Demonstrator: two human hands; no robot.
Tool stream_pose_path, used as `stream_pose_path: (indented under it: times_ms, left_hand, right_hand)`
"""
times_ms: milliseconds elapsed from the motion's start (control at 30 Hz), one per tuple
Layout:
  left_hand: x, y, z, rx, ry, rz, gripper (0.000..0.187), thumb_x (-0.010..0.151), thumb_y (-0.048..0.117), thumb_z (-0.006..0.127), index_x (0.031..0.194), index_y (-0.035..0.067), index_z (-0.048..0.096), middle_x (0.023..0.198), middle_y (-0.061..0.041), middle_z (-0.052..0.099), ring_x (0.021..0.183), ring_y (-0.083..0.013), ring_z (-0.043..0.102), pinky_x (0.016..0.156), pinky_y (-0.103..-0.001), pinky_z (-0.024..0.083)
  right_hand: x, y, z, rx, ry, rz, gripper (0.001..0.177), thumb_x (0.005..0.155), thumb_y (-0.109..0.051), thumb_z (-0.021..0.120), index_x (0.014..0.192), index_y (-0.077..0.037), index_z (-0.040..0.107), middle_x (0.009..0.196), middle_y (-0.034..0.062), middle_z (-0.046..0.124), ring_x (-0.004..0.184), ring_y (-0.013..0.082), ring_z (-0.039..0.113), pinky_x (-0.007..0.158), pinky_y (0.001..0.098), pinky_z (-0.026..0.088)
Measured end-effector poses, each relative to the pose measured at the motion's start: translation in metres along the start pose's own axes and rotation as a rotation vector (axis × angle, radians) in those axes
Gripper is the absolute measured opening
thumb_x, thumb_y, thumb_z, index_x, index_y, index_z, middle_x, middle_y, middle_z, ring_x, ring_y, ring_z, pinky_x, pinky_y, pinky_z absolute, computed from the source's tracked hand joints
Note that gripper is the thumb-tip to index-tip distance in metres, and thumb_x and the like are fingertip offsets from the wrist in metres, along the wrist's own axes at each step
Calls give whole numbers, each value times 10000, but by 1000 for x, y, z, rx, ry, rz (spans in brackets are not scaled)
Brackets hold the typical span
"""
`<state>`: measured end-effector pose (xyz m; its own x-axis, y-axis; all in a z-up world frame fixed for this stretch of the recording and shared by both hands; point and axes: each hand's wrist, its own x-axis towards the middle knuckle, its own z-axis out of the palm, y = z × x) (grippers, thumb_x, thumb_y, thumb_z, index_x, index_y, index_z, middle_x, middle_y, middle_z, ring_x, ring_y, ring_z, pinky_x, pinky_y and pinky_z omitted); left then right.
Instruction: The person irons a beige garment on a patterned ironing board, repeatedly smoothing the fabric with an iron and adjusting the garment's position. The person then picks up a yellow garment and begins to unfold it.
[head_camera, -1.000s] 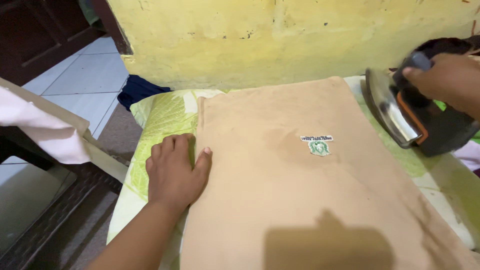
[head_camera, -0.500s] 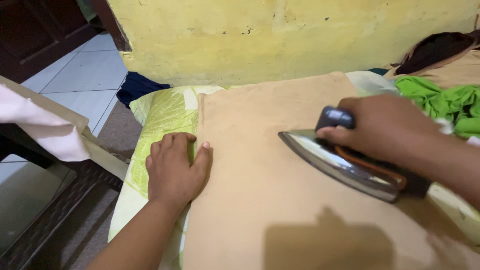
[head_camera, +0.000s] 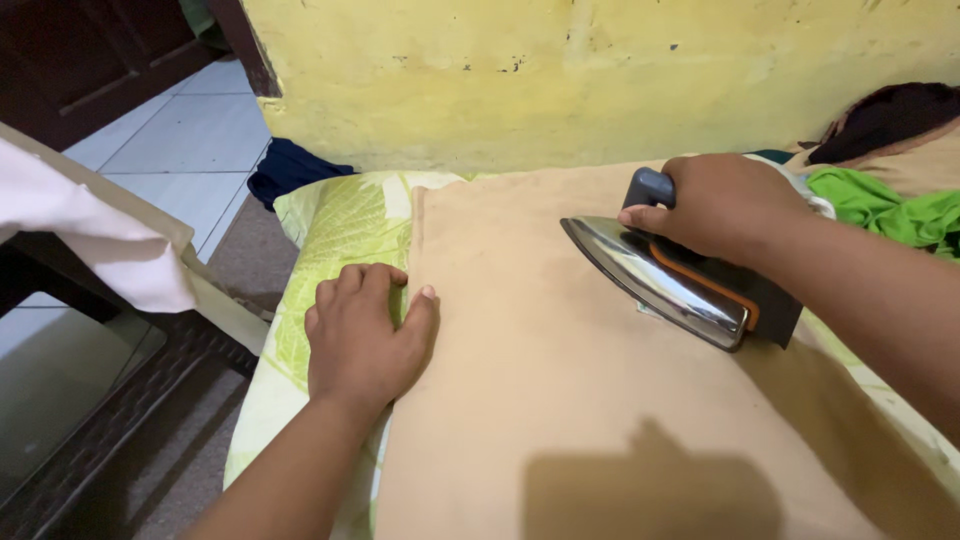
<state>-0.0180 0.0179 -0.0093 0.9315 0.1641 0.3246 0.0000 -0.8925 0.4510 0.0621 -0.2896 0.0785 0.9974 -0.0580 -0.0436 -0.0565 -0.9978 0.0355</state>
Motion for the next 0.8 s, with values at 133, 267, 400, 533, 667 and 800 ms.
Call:
stream_pose_path:
  times_ms: [133,267,400,533,667,800]
  left_hand:
    - [-1,0,0,-12,-2,-7,427,855,458,636,1116,124,693,1186,-87,606,1207,-306,486,1061,-466,333]
    - [-2,-1,0,-9,2,4,426,853,456,646,1118,126,693,1193,-86,603,1211,-308,482,1058,-471,334]
    - [-2,-2,0,5,-5,10,431,830,439,677,1135,136,685,1200,-77,596,1213,-305,479,1063,-466,336]
    - [-2,-1,0,41,-38,0,472,779,417,718,1160,144,663,1211,-70,577,1225,-299,460,1067,-464,329]
    - [-1,-1,-2,52,-46,-2,481,769,416,729,1166,154,662,1219,-64,572,1235,-296,453,1079,-462,325]
    - [-1,-1,-2,61,-59,-2,488,770,423,732,1174,157,663,1222,-71,565,1234,-301,447,1070,-466,324]
  right_hand:
    - [10,7,1,71,-98,-15,711,852,-690,639,1103,-37,764,977,201,793,929,356,763,863,457,577]
    - [1,13,2,1,-98,-27,726,849,-709,629,1102,-42,764,1001,200,767,962,355,736,881,453,563]
    - [-35,26,-1,45,-207,107,648,881,-674,629,1142,-91,742,923,182,767,837,344,764,787,439,617]
    - [-72,34,-3,1,-145,46,621,857,-690,635,1063,-134,817,858,119,775,779,273,742,757,405,604]
    - [-85,39,-2,-183,-120,177,617,892,-687,605,1097,-129,769,843,122,803,766,279,774,735,399,599]
    - [-83,48,1,-221,-26,229,668,912,-685,589,1076,-53,734,829,150,790,766,296,774,716,406,597]
